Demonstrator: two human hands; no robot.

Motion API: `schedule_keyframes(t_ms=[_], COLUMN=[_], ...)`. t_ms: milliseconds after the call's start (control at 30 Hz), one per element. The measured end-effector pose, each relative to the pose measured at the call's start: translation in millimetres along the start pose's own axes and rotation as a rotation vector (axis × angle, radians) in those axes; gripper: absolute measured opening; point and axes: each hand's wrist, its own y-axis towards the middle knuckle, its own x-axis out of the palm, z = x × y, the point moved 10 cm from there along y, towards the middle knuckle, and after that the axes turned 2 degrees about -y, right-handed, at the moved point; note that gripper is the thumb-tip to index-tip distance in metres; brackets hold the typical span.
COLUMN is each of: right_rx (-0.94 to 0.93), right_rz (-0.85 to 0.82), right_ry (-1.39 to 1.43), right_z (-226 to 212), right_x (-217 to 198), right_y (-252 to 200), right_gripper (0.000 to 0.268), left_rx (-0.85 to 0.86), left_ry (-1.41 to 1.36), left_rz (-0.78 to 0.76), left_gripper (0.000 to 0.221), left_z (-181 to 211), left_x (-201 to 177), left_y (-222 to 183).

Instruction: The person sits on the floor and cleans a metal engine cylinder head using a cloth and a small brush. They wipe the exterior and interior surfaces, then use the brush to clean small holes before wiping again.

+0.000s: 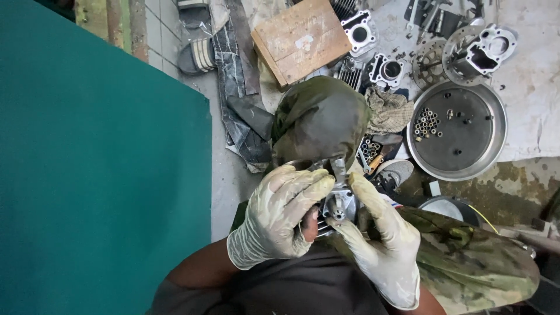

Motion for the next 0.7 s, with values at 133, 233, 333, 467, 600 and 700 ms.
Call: schedule_keyframes(t_ms=[133, 233, 333, 467, 600, 700], right_rx=[0.005, -0.003, -0.003, 0.04, 0.034, 0.044], right_rz=[0.013, 0.005, -0.009, -0.082, -0.101, -0.102], right_ry=[-0.016, 0.019, 0.019, -0.129, -0.137, -0.078], right_z=[-0.1, 2.0, 8.1, 10.0, 10.3, 13.7], right_x=[-0.7, -0.9, -2.4, -0.4, 0.4, -1.0], right_y=[0.2, 0.0, -3.0, -0.5, 0.7, -1.2], right_gripper=[0.059, 0.06, 0.06, 0.06, 0.057, 0.06], left_rx=[0.021, 0.023, 0.002, -0.004, 0.007, 0.003], left_ry=[0.026, 0.032, 0.018, 0.015, 0.018, 0.012], left_rz=[0.029, 0.038, 0.014, 0.001, 0.02, 0.013], left_gripper=[0.038, 0.039, 0.038, 0.04, 0.038, 0.039], left_z=[0.2, 0.0, -2.4, -4.3, -1.8, -3.2], left_x=[2.0, 1.9, 3.0, 4.9, 1.1, 2.3], left_y=[-4.9, -5.8, -6.9, -8.8, -5.0, -5.8])
